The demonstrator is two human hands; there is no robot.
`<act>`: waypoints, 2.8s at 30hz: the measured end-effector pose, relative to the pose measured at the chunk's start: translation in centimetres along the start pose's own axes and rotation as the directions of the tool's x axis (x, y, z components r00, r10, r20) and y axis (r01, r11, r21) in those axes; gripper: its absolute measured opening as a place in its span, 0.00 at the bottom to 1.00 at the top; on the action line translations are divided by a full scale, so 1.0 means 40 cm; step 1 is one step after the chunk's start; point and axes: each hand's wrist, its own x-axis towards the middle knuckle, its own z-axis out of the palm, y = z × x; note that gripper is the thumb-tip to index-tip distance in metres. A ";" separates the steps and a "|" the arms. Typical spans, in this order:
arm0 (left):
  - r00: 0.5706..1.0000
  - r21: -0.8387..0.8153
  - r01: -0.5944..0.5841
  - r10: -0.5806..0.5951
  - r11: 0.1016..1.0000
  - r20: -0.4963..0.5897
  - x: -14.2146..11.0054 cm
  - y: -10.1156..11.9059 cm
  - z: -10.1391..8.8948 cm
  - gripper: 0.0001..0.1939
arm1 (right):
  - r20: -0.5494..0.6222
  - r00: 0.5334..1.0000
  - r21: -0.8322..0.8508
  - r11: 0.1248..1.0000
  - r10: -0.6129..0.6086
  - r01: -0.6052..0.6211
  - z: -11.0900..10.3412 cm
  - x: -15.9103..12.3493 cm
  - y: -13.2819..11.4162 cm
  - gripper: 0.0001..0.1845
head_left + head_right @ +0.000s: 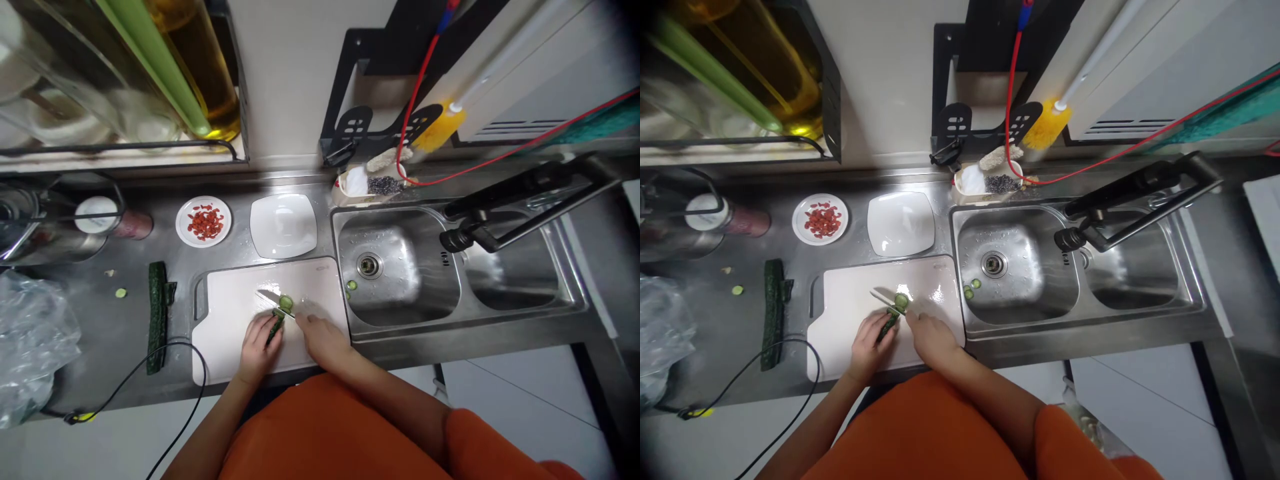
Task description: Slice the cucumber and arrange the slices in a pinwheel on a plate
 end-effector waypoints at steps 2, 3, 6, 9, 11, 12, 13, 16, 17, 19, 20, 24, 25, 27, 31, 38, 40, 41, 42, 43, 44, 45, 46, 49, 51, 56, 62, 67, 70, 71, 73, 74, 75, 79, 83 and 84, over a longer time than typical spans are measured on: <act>1.000 -0.003 -0.004 0.004 1.000 -0.004 0.000 0.002 0.000 0.14 | 0.010 1.000 -0.009 1.000 0.002 -0.002 -0.008 -0.020 0.001 0.21; 1.000 -0.005 -0.005 0.004 1.000 -0.007 0.000 0.002 0.000 0.13 | 0.017 1.000 -0.011 1.000 -0.002 0.002 -0.011 -0.030 0.000 0.21; 1.000 -0.003 -0.004 0.004 1.000 -0.023 -0.002 0.003 0.003 0.12 | 0.040 0.999 -0.015 1.000 -0.006 0.007 -0.019 -0.057 -0.001 0.21; 0.999 0.006 -0.004 0.004 1.000 -0.034 -0.006 0.002 0.006 0.11 | 0.057 0.998 -0.027 1.000 -0.009 0.011 -0.019 -0.074 -0.002 0.20; 0.999 0.013 -0.009 0.010 1.000 -0.041 -0.008 0.000 0.007 0.10 | 0.065 0.998 -0.039 0.999 -0.008 0.011 -0.017 -0.081 -0.002 0.19; 0.999 0.016 -0.013 0.014 1.000 -0.043 -0.009 -0.001 0.008 0.10 | 0.067 0.998 -0.044 0.999 -0.005 0.008 -0.015 -0.082 -0.002 0.19; 0.999 0.019 -0.015 0.016 1.000 -0.046 -0.010 -0.001 0.008 0.10 | 0.068 0.998 -0.050 0.999 -0.003 0.006 -0.014 -0.083 -0.002 0.18; 0.999 0.024 -0.015 0.016 1.000 -0.043 -0.011 -0.003 0.009 0.10 | 0.065 0.998 -0.058 0.998 -0.002 0.005 -0.011 -0.083 -0.003 0.18; 0.999 0.024 -0.014 0.015 1.000 -0.041 -0.012 -0.004 0.009 0.10 | 0.069 0.998 -0.058 0.998 -0.002 0.006 -0.012 -0.083 -0.003 0.18; 0.999 0.022 -0.011 0.012 1.000 -0.041 -0.013 -0.005 0.010 0.10 | 0.075 0.997 -0.057 0.998 0.000 0.004 -0.013 -0.083 -0.004 0.18; 0.999 0.018 -0.010 0.011 1.000 -0.041 -0.013 -0.005 0.010 0.10 | 0.077 0.997 -0.056 0.998 0.002 0.002 -0.013 -0.083 -0.005 0.18; 0.999 0.012 0.000 0.000 1.000 -0.034 -0.013 -0.006 0.010 0.10 | 0.067 0.998 -0.057 0.998 0.012 -0.009 -0.016 -0.083 -0.008 0.18; 1.000 0.012 0.004 -0.003 1.000 -0.031 -0.013 -0.006 0.010 0.10 | 0.066 0.998 -0.058 0.998 0.015 -0.011 -0.017 -0.083 -0.009 0.17; 1.000 0.012 0.007 -0.006 1.000 -0.031 -0.013 -0.006 0.010 0.10 | 0.068 0.998 -0.064 0.998 0.017 -0.012 -0.019 -0.083 -0.011 0.18; 0.999 0.019 -0.008 0.009 1.000 -0.044 -0.014 -0.009 0.012 0.10 | 0.070 0.998 -0.069 0.998 0.003 0.001 -0.022 -0.081 -0.012 0.18; 0.998 0.013 -0.026 0.027 1.000 -0.053 -0.009 -0.008 0.011 0.10 | 0.065 0.998 -0.067 0.998 0.012 -0.007 -0.017 -0.073 -0.013 0.18; 0.998 0.013 -0.031 0.032 0.999 -0.055 -0.008 -0.006 0.010 0.10 | 0.059 0.998 -0.071 0.997 0.009 -0.005 -0.019 -0.070 -0.015 0.18; 0.998 0.014 -0.035 0.036 0.999 -0.057 -0.007 -0.005 0.009 0.10 | 0.057 0.998 -0.072 0.997 0.006 -0.002 -0.021 -0.068 -0.016 0.17; 0.998 0.015 -0.036 0.037 0.999 -0.058 -0.007 -0.004 0.008 0.10 | 0.058 0.998 -0.070 0.998 0.002 0.002 -0.023 -0.066 -0.017 0.17; 0.998 0.015 -0.033 0.034 0.999 -0.059 -0.007 -0.004 0.008 0.10 | 0.061 0.998 -0.067 0.998 -0.003 0.007 -0.025 -0.064 -0.018 0.17; 0.998 0.014 -0.028 0.029 1.000 -0.059 -0.007 -0.004 0.007 0.10 | 0.064 0.998 -0.062 0.998 -0.008 0.012 -0.026 -0.062 -0.019 0.17; 0.998 0.012 -0.022 0.023 1.000 -0.057 -0.007 -0.004 0.007 0.10 | 0.064 0.998 -0.057 0.998 -0.012 0.016 -0.027 -0.059 -0.019 0.17; 0.998 0.008 -0.017 0.018 1.000 -0.052 -0.007 -0.004 0.007 0.10 | 0.063 0.998 -0.053 0.998 -0.014 0.018 -0.028 -0.057 -0.020 0.17; 0.999 -0.001 -0.017 0.017 1.000 -0.044 -0.008 -0.006 0.008 0.10 | 0.061 0.998 -0.048 0.999 -0.013 0.016 -0.026 -0.048 -0.022 0.18; 0.999 -0.006 -0.014 0.014 1.000 -0.041 -0.007 -0.006 0.008 0.10 | 0.060 0.998 -0.046 0.999 -0.017 0.020 -0.022 -0.042 -0.022 0.19; 1.000 -0.020 0.009 -0.009 1.000 -0.024 -0.002 0.001 0.004 0.11 | 0.017 0.999 -0.054 0.998 -0.039 0.040 -0.008 -0.024 -0.019 0.19; 1.000 -0.025 0.000 0.000 1.000 -0.019 -0.002 0.001 0.005 0.12 | 0.004 0.999 -0.027 0.999 -0.045 0.045 0.012 0.006 -0.023 0.19; 1.000 -0.023 0.006 -0.007 1.000 -0.027 -0.007 -0.004 0.010 0.12 | -0.036 0.998 -0.012 0.999 -0.042 0.041 0.030 0.024 -0.027 0.20; 1.000 -0.017 0.004 -0.005 1.000 -0.019 -0.006 -0.003 0.007 0.13 | -0.037 0.998 0.011 0.999 -0.044 0.045 0.028 0.027 -0.022 0.21; 1.000 -0.012 0.004 -0.004 1.000 -0.015 -0.005 -0.002 0.005 0.13 | -0.034 0.998 0.025 0.999 -0.045 0.046 0.025 0.027 -0.019 0.22; 1.000 0.000 0.004 -0.004 1.000 -0.007 -0.005 0.001 0.002 0.14 | -0.017 0.999 0.049 0.998 -0.046 0.047 0.019 0.026 -0.011 0.23; 1.000 0.004 0.003 -0.003 1.000 -0.001 -0.006 0.002 0.000 0.15 | -0.005 0.999 0.055 0.998 -0.039 0.039 0.016 0.025 -0.007 0.24; 1.000 0.007 0.003 -0.003 1.000 0.003 -0.008 0.004 -0.001 0.15 | 0.006 1.000 0.057 0.998 -0.027 0.027 0.013 0.023 -0.002 0.25; 1.000 0.011 0.016 -0.016 1.000 -0.004 -0.016 0.009 0.000 0.17 | 0.002 1.000 0.024 0.999 0.029 -0.029 0.006 0.004 0.009 0.28; 1.000 -0.003 0.024 -0.024 1.000 -0.014 -0.017 0.009 0.004 0.16 | 0.012 1.000 -0.027 0.999 0.019 -0.018 -0.001 -0.029 0.002 0.28; 1.000 -0.006 0.026 -0.026 1.000 -0.013 -0.017 0.008 0.004 0.15 | 0.022 1.000 -0.031 0.999 0.013 -0.012 -0.005 -0.037 -0.001 0.26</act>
